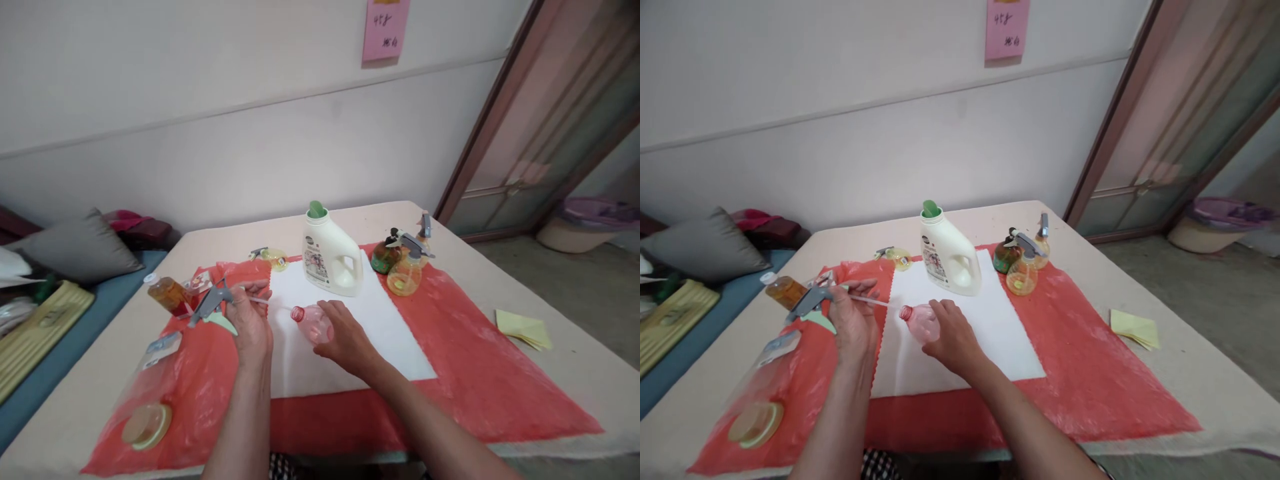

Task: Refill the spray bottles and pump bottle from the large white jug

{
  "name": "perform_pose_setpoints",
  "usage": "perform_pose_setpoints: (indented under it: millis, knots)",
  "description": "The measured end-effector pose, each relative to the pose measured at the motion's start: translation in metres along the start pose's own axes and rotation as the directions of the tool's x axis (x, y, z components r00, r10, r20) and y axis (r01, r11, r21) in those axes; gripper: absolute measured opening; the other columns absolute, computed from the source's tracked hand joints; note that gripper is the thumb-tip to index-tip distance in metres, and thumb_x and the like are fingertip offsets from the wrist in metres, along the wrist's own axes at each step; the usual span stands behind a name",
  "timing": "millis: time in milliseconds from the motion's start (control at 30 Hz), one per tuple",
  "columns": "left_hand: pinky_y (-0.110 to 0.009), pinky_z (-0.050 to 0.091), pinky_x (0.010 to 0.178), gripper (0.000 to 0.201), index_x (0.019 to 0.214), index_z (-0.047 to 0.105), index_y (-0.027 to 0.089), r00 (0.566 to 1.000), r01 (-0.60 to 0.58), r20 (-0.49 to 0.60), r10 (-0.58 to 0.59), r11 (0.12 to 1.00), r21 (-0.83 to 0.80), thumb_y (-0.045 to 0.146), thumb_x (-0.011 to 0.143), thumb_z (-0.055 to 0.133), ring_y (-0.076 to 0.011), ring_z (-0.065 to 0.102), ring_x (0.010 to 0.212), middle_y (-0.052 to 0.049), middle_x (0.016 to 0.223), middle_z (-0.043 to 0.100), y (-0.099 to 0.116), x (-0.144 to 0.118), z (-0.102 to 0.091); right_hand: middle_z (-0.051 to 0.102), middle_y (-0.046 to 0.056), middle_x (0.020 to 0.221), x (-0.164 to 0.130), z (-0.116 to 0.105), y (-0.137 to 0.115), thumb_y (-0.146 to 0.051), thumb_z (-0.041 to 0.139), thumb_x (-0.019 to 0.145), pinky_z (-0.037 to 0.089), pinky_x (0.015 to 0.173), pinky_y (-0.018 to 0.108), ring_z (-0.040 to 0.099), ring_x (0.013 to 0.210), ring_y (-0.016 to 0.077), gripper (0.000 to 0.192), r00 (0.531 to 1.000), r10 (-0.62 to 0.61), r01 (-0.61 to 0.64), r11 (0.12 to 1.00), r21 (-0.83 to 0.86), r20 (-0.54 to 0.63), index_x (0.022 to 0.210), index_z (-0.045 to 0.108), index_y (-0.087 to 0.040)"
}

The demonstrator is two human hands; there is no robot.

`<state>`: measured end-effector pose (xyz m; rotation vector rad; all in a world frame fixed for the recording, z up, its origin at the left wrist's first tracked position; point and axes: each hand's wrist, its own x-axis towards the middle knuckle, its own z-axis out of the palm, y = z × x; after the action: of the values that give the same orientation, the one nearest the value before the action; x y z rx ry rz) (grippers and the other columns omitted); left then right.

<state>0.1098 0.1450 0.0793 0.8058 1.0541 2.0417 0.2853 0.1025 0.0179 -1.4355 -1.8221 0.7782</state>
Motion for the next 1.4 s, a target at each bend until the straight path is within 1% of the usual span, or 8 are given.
perform_pose_setpoints:
  millis: [300,533,667,800,900,1067,1267,1400]
  knots:
    - [-0.035,0.054,0.085,0.055,0.095,0.068,0.02,0.915,0.186,0.333,-0.228,0.971,0.152,0.072,0.078,0.073,-0.0226,0.072,0.091,-0.01,0.095,0.076,-0.02,-0.029,0.01,0.061,0.012,0.136,-0.002,0.001,-0.014,-0.027,0.086,0.06,0.049,0.105,0.052,0.059,0.123,0.0338,0.091,0.991,0.014,-0.004,0.997,0.079,-0.13,0.142,0.048,-0.024]
    - [-0.037,0.055,0.088,0.051,0.104,0.071,0.019,0.842,0.214,0.471,-0.263,0.964,0.157,0.065,0.083,0.073,-0.025,0.073,0.096,-0.013,0.105,0.076,-0.015,-0.038,0.013,0.066,0.013,0.133,-0.007,-0.017,-0.016,-0.027,0.086,0.06,0.048,0.103,0.053,0.06,0.122,0.0367,0.079,0.948,-0.216,0.223,0.975,0.005,-0.233,0.133,0.055,-0.026]
    - [-0.038,0.055,0.086,0.04,0.093,0.073,0.02,0.837,0.228,0.469,-0.282,0.959,0.171,0.058,0.081,0.077,-0.0254,0.073,0.093,-0.011,0.098,0.077,-0.012,-0.041,0.016,0.067,0.011,0.13,-0.013,-0.023,-0.023,-0.03,0.086,0.059,0.049,0.1,0.05,0.063,0.117,0.0332,0.08,0.98,-0.024,0.077,0.961,0.264,-0.198,0.131,0.052,-0.026]
    - [-0.035,0.055,0.078,0.036,0.077,0.073,0.017,0.877,0.208,0.378,-0.295,0.945,0.254,0.053,0.084,0.07,-0.0227,0.07,0.078,-0.009,0.082,0.075,-0.009,-0.046,0.022,0.07,0.002,0.108,-0.014,-0.025,-0.032,-0.033,0.087,0.055,0.052,0.084,0.04,0.066,0.098,0.0262,0.068,0.975,0.221,-0.173,0.832,0.526,-0.028,0.113,0.053,-0.026]
    - [-0.032,0.052,0.069,0.041,0.073,0.073,0.016,0.916,0.248,0.233,-0.327,0.917,0.311,0.055,0.084,0.066,-0.0205,0.068,0.068,-0.008,0.073,0.072,-0.007,-0.047,0.022,0.069,0.001,0.102,-0.01,-0.023,-0.031,-0.038,0.085,0.059,0.052,0.085,0.04,0.065,0.097,0.0253,0.064,0.965,0.262,-0.197,0.751,0.63,-0.011,0.113,0.055,-0.025]
    - [-0.031,0.051,0.067,0.039,0.073,0.068,0.018,0.956,0.269,0.086,-0.281,0.954,0.133,0.056,0.081,0.068,-0.0207,0.07,0.067,-0.006,0.069,0.073,-0.01,-0.035,0.017,0.055,0.01,0.144,-0.008,-0.011,-0.021,-0.042,0.088,0.06,0.051,0.099,0.042,0.059,0.127,0.0293,0.084,0.977,0.202,-0.162,0.516,0.841,0.064,0.133,0.05,-0.029]
    - [-0.033,0.054,0.079,0.034,0.081,0.07,0.018,0.922,0.306,0.238,-0.305,0.951,0.032,0.052,0.077,0.075,-0.0216,0.073,0.081,-0.007,0.082,0.077,0.003,-0.029,0.015,0.069,0.003,0.118,-0.012,-0.007,-0.026,-0.024,0.088,0.057,0.054,0.085,0.033,0.068,0.099,0.0205,0.075,0.977,0.179,-0.183,0.424,0.887,0.116,0.124,0.056,-0.029]
    - [-0.038,0.055,0.084,0.033,0.086,0.072,0.019,0.847,0.367,0.399,-0.351,0.929,0.038,0.051,0.078,0.074,-0.0257,0.075,0.089,-0.01,0.091,0.079,0.015,-0.036,0.015,0.073,0.005,0.092,-0.014,-0.013,-0.031,-0.064,0.065,0.083,0.051,0.055,0.026,0.069,0.072,0.019,0.051,0.901,0.171,-0.424,0.152,0.893,0.399,0.11,0.065,-0.02]
